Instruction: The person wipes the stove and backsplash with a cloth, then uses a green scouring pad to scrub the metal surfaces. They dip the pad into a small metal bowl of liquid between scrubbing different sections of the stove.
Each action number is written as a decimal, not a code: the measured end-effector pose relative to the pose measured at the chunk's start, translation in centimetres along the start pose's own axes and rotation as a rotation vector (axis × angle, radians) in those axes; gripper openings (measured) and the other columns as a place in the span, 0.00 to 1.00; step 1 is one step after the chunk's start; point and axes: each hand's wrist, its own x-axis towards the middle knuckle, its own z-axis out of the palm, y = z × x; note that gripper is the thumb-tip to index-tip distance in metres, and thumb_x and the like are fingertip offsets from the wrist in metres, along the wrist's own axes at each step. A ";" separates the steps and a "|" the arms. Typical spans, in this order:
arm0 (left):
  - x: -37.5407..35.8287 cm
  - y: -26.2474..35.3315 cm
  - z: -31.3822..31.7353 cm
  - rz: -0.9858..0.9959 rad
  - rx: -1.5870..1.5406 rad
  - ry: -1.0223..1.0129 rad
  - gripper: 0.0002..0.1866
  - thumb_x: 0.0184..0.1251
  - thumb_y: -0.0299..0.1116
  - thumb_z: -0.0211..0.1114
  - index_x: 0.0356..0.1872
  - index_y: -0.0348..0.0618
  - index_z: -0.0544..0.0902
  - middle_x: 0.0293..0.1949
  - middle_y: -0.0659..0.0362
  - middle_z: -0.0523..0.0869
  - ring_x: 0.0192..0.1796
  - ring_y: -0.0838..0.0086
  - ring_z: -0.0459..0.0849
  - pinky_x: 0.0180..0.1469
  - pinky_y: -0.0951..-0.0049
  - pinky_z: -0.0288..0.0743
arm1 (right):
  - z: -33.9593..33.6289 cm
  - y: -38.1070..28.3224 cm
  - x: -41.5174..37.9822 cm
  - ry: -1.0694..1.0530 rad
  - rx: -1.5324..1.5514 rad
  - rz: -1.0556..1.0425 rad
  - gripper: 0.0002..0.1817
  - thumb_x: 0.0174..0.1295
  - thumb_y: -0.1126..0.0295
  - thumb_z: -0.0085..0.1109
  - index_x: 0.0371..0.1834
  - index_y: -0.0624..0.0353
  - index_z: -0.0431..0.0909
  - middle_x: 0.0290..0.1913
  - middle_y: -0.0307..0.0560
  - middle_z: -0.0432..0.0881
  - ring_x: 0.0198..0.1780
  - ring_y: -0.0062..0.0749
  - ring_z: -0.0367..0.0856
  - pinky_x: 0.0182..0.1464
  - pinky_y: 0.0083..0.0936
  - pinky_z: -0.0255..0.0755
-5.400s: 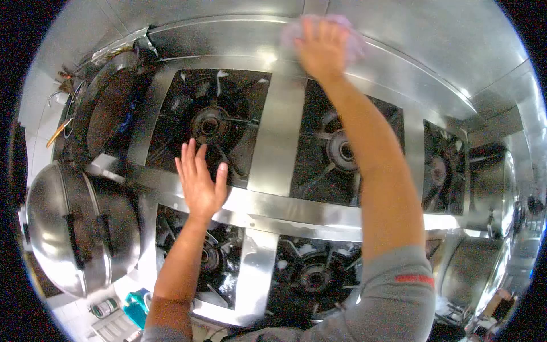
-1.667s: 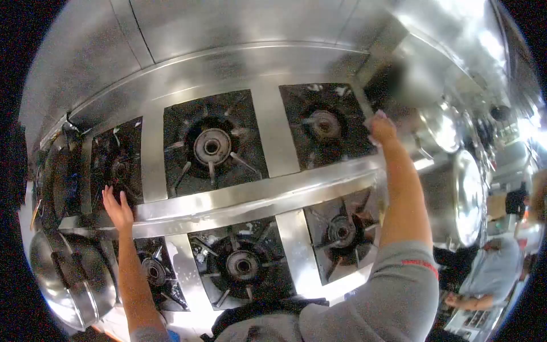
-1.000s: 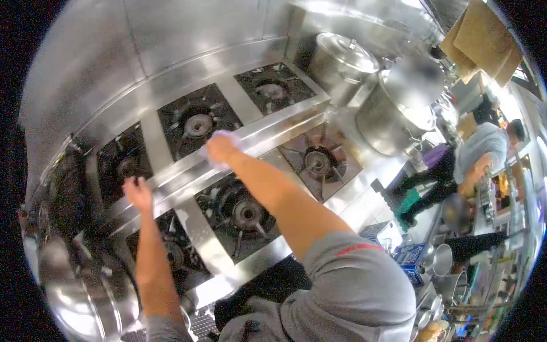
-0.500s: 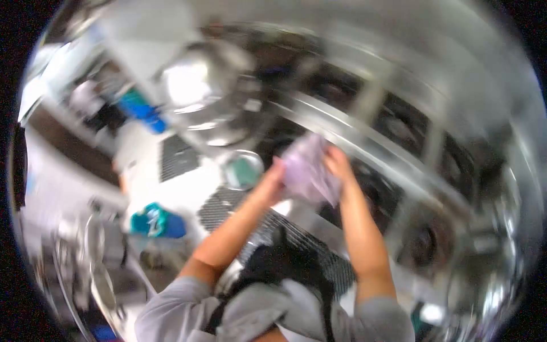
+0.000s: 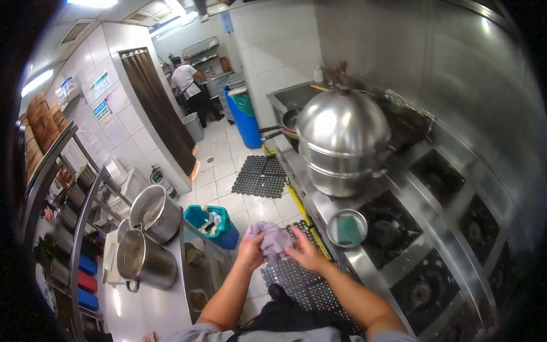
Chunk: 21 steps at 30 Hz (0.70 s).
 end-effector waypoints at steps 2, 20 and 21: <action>2.2 3.0 -2.3 0.158 0.163 0.043 0.15 0.71 0.20 0.56 0.57 0.38 0.77 0.52 0.54 0.84 0.53 0.65 0.84 0.59 0.63 0.79 | 3.9 0.8 6.2 -0.138 0.338 0.169 0.27 0.70 0.75 0.56 0.73 0.59 0.63 0.57 0.46 0.78 0.51 0.29 0.82 0.47 0.27 0.82; 20.9 19.0 -19.5 0.605 1.012 0.116 0.52 0.60 0.24 0.68 0.80 0.39 0.41 0.77 0.40 0.58 0.79 0.57 0.57 0.76 0.61 0.54 | 8.1 -20.0 60.6 0.279 0.293 -0.686 0.23 0.58 0.82 0.64 0.59 0.61 0.79 0.48 0.42 0.85 0.45 0.24 0.84 0.49 0.23 0.80; 21.6 17.6 -22.2 0.492 0.908 0.151 0.47 0.63 0.25 0.68 0.79 0.38 0.48 0.74 0.40 0.65 0.77 0.59 0.64 0.74 0.62 0.60 | 6.4 -24.7 63.6 0.331 0.270 -0.779 0.24 0.57 0.82 0.63 0.60 0.63 0.79 0.48 0.43 0.86 0.46 0.25 0.84 0.50 0.24 0.79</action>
